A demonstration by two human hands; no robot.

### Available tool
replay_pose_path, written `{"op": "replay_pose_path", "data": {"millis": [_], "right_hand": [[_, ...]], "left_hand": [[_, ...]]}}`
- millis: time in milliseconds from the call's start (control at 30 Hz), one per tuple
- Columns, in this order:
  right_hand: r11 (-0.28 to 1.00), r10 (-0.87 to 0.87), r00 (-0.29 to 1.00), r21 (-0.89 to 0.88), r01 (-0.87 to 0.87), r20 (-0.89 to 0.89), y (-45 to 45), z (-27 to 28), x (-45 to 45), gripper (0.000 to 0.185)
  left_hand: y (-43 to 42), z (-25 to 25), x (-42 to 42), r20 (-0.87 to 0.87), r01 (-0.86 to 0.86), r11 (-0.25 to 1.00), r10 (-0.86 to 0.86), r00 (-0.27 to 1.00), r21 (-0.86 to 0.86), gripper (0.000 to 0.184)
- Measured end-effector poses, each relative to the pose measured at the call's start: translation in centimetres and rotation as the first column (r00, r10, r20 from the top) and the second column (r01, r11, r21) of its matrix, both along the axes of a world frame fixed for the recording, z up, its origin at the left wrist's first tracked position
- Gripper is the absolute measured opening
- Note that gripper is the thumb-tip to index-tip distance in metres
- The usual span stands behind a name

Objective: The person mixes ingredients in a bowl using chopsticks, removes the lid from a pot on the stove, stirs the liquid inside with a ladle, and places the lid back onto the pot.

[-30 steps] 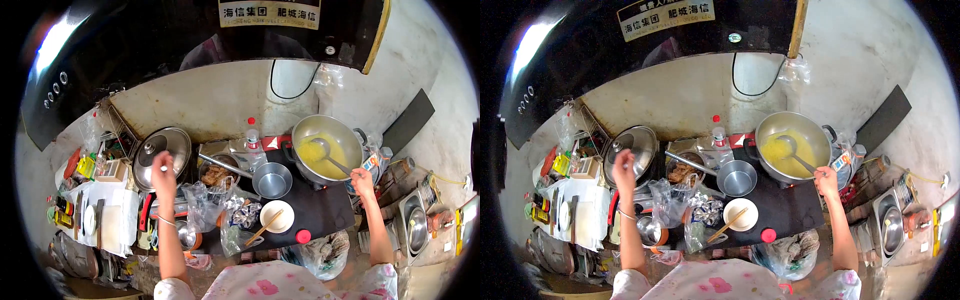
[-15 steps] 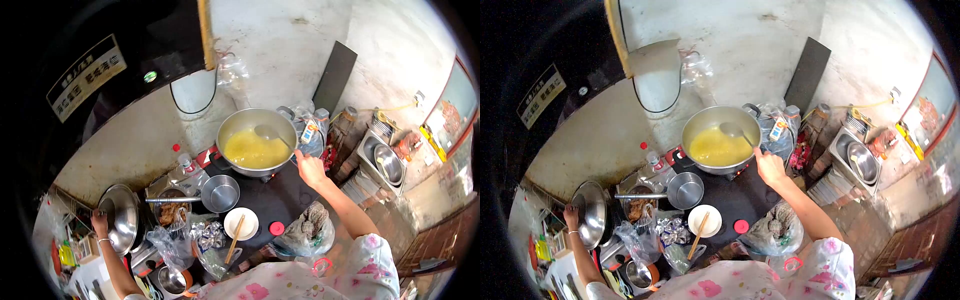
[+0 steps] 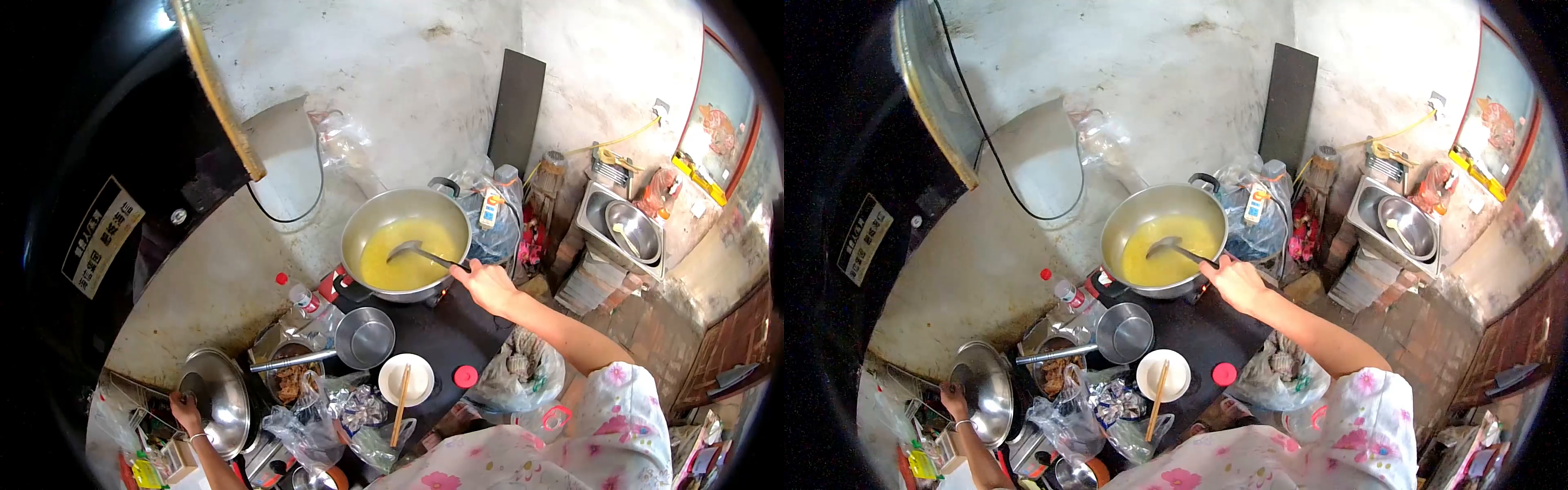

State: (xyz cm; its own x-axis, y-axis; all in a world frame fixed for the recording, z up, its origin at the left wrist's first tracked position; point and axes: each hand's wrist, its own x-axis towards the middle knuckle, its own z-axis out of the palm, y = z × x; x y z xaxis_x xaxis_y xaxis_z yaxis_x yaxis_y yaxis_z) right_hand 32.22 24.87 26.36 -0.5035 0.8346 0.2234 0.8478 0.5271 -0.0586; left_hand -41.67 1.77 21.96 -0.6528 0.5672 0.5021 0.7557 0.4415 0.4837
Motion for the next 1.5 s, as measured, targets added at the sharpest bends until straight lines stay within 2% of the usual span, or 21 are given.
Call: {"op": "replay_pose_path", "data": {"millis": [67,100,200,267,300,400,433,500,533,633,700,767,833,867,933,1000,1067,1133,1167,1233,1500], "right_hand": [[0.999,0.005,1.0,-0.033,-0.005,0.019,-0.1,-0.6,0.1,0.051],[0.999,0.024,1.0,-0.028,-0.024,0.01,0.0,-1.1,0.3,0.051],[0.998,0.035,0.999,-0.06,-0.034,0.022,0.8,-2.4,1.6,0.052],[0.994,0.098,0.994,0.048,-0.095,-0.049,1.6,-3.7,3.0,0.051],[0.995,0.069,0.994,-0.061,-0.074,-0.088,1.7,-3.3,3.4,0.051],[0.992,0.055,0.984,-0.098,-0.073,-0.172,2.4,-3.0,5.1,0.051],[0.996,0.038,0.978,-0.071,-0.054,-0.207,2.7,-3.1,5.5,0.046],[0.998,0.062,0.966,-0.006,-0.065,-0.25,3.9,-4.0,6.4,0.043],[0.995,0.088,0.955,0.063,-0.073,-0.285,4.4,-4.4,6.9,0.04],[0.995,0.062,0.927,0.09,-0.03,-0.371,5.5,-4.4,7.8,0.034],[0.995,0.047,0.921,0.102,-0.008,-0.387,6.2,-4.3,8.4,0.032],[0.994,0.027,0.871,0.105,0.029,-0.491,7.1,-4.0,9.1,0.029],[0.99,0.011,0.87,0.126,0.058,-0.493,8.5,-4.3,9.6,0.029],[0.985,-0.002,0.868,0.148,0.087,-0.497,9.4,-4.5,9.7,0.029],[0.984,0.002,0.858,0.152,0.089,-0.514,11.2,-4.8,9.9,0.032],[0.969,-0.014,0.883,0.211,0.127,-0.469,12.5,-4.4,9.9,0.032],[0.975,-0.027,0.907,0.19,0.118,-0.421,13.2,-4.1,10.2,0.035],[0.918,-0.044,0.909,0.342,0.2,-0.414,13.3,-3.7,10.3,0.038],[0.919,-0.042,0.91,0.34,0.197,-0.413,12.9,-3.4,10.7,0.038],[0.921,-0.053,0.831,0.294,0.255,-0.554,10.9,-2.9,11.4,0.039],[0.957,-0.152,0.777,0.106,0.27,-0.611,1.6,-9.7,17.1,0.027]], "left_hand": [[0.1,1.1,1.7,-0.101,0.049,0.997,-0.042,0.994,0.068,0.022],[0.3,1.6,1.2,-0.108,0.048,0.997,-0.041,0.993,0.062,0.022],[0.9,2.8,-0.7,-0.045,0.247,0.961,-0.243,0.969,0.126,0.024],[2.3,7.3,5.0,-0.119,0.229,0.973,-0.226,0.967,0.008,0.028],[3.2,10.1,8.2,-0.131,0.204,0.969,-0.222,0.966,-0.138,0.03],[6.4,13.3,13.5,-0.009,0.312,0.947,-0.314,0.95,-0.073,0.03],[7.8,14.1,15.4,-0.013,0.31,0.947,-0.312,0.95,-0.08,0.03],[10.8,15.4,19.4,0.166,0.432,0.901,-0.422,0.891,-0.032,0.027],[12.3,15.9,21.6,0.156,0.479,0.877,-0.468,0.87,-0.036,0.027],[17.3,16.6,29.1,0.113,0.582,0.811,-0.574,0.811,-0.056,0.024],[20.8,16.5,33.8,0.225,0.637,0.77,-0.617,0.754,-0.024,0.02],[24.6,14.9,36.4,0.134,0.696,0.718,-0.687,0.714,-0.028,0.017],[26.8,15.6,41.5,0.272,0.755,0.654,-0.719,0.639,-0.044,0.018],[29.5,13.2,41.1,0.139,0.8,0.6,-0.792,0.595,-0.001,0.022],[32.2,12.3,43.7,0.084,0.774,0.624,-0.77,0.632,-0.11,0.026],[34.1,11.6,46.1,0.067,0.764,0.629,-0.764,0.642,-0.144,0.027],[35.8,10.8,47.4,0.052,0.753,0.632,-0.759,0.649,-0.181,0.028],[37.6,9.5,48.0,-0.033,0.758,0.614,-0.781,0.623,-0.222,0.028],[38.3,8.8,48.2,-0.003,0.753,0.623,-0.771,0.637,-0.212,0.029],[38.6,8.8,49.5,-0.007,0.753,0.617,-0.775,0.632,-0.23,0.03],[39.9,7.6,51.2,0.074,0.771,0.582,-0.784,0.617,-0.261,0.031]]}}
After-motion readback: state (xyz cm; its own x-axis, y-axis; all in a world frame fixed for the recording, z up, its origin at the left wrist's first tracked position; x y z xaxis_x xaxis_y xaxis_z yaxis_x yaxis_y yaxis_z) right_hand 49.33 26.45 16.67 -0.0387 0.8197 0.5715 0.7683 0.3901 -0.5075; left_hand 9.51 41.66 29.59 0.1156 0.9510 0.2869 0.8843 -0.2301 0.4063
